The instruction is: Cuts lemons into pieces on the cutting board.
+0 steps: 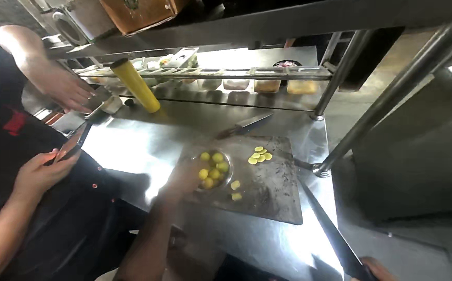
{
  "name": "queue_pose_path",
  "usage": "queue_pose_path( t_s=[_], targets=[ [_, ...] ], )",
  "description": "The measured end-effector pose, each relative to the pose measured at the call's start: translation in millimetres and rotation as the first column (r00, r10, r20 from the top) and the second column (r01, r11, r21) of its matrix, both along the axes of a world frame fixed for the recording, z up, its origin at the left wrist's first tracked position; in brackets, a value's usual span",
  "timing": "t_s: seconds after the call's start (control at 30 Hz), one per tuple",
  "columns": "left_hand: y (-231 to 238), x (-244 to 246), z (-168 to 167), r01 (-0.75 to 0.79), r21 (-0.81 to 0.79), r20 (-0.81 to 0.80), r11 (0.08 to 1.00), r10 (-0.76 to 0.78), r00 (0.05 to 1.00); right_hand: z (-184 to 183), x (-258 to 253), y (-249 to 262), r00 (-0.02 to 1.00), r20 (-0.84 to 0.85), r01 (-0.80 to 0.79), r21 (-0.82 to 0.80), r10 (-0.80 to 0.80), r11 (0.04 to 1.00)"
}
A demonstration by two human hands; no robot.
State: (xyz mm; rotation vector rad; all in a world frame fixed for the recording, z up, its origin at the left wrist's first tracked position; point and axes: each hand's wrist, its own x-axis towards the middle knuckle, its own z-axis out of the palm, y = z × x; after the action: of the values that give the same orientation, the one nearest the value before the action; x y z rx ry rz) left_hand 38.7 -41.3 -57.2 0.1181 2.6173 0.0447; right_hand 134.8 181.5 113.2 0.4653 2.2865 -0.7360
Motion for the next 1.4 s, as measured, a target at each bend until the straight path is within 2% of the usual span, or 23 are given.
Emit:
queue_pose_path(
  t_s=[0.03, 0.07, 0.1, 0.13, 0.17, 0.2, 0.23, 0.3, 0.33, 0.37, 0.43, 0.47, 0.53, 0.6, 0.7, 0.87, 1.07, 1.23, 1.3, 1.4],
  targets=[
    [-4, 1, -4, -0.011, 0.007, -0.034, 1.000, 0.011, 0.999, -33, 8, 21, 1.000, 0.010, -0.012, -0.038, 0.013, 0.999],
    [-7, 5, -7, -0.042, 0.061, -0.100, 0.997, 0.048, 0.994, -79, 20, 51, 0.996, -0.062, -0.064, -0.137, 0.056, 0.989],
    [-14, 8, -19, -0.055, 0.170, -0.222, 0.984, 0.092, 0.971, -146, 35, 94, 0.964, -0.240, -0.178, -0.269, 0.113, 0.947],
    [-17, 11, -32, -0.061, 0.299, -0.318, 0.952, 0.160, 0.935, -225, 46, 139, 0.889, -0.433, -0.319, -0.354, 0.149, 0.879],
    [-11, 15, -47, -0.041, 0.466, -0.365, 0.884, 0.234, 0.901, -278, 54, 164, 0.878, -0.459, -0.334, -0.383, 0.136, 0.861],
    [3, 19, -61, -0.011, 0.634, -0.335, 0.773, 0.288, 0.897, -302, 59, 173, 0.901, -0.414, -0.295, -0.376, 0.126, 0.878],
    [20, 23, -79, 0.009, 0.769, -0.266, 0.639, 0.307, 0.914, -309, 59, 170, 0.926, -0.359, -0.250, -0.338, 0.121, 0.907],
    [62, 33, -118, -0.031, 0.929, -0.060, 0.368, 0.233, 0.971, -307, 55, 150, 0.949, -0.290, -0.196, -0.237, 0.124, 0.951],
    [80, 37, -136, -0.070, 0.951, 0.016, 0.300, 0.177, 0.984, -304, 52, 140, 0.954, -0.266, -0.194, -0.197, 0.138, 0.961],
    [95, 41, -153, -0.088, 0.950, 0.046, 0.300, 0.145, 0.988, -301, 51, 131, 0.958, -0.242, -0.197, -0.171, 0.153, 0.966],
    [112, 45, -179, -0.039, 0.886, -0.036, 0.463, 0.151, 0.988, -300, 50, 120, 0.964, -0.191, -0.213, -0.131, 0.187, 0.968],
    [114, 44, -192, 0.023, 0.836, -0.128, 0.548, 0.154, 0.980, -300, 50, 117, 0.965, -0.167, -0.221, -0.114, 0.201, 0.969],
    [112, 42, -217, 0.201, 0.775, -0.371, 0.599, 0.174, 0.912, -300, 49, 112, 0.966, -0.121, -0.242, -0.084, 0.231, 0.967],
    [108, 37, -228, 0.294, 0.776, -0.485, 0.558, 0.230, 0.844, -300, 50, 110, 0.963, -0.103, -0.256, -0.071, 0.248, 0.964],
    [106, 33, -228, 0.301, 0.820, -0.470, 0.487, 0.274, 0.839, -300, 50, 109, 0.959, -0.104, -0.270, -0.052, 0.263, 0.961],
    [104, 32, -229, 0.409, 0.775, -0.562, 0.482, 0.228, 0.795, -290, 47, 106, 0.951, -0.090, -0.294, 0.016, 0.294, 0.956],
    [102, 26, -217, 0.335, 0.797, -0.472, 0.503, 0.172, 0.864, -280, 49, 100, 0.919, -0.175, -0.335, 0.122, 0.352, 0.934],
    [101, 24, -216, 0.334, 0.804, -0.464, 0.493, 0.169, 0.869, -282, 52, 98, 0.874, -0.196, -0.394, 0.250, 0.445, 0.884],
    [101, 23, -218, 0.340, 0.812, -0.466, 0.475, 0.175, 0.867, -280, 52, 97, 0.868, -0.181, -0.408, 0.268, 0.462, 0.872],
    [101, 22, -221, 0.358, 0.814, -0.483, 0.458, 0.191, 0.854, -272, 39, 89, 0.883, -0.063, -0.437, 0.249, 0.465, 0.864]
  ],
)
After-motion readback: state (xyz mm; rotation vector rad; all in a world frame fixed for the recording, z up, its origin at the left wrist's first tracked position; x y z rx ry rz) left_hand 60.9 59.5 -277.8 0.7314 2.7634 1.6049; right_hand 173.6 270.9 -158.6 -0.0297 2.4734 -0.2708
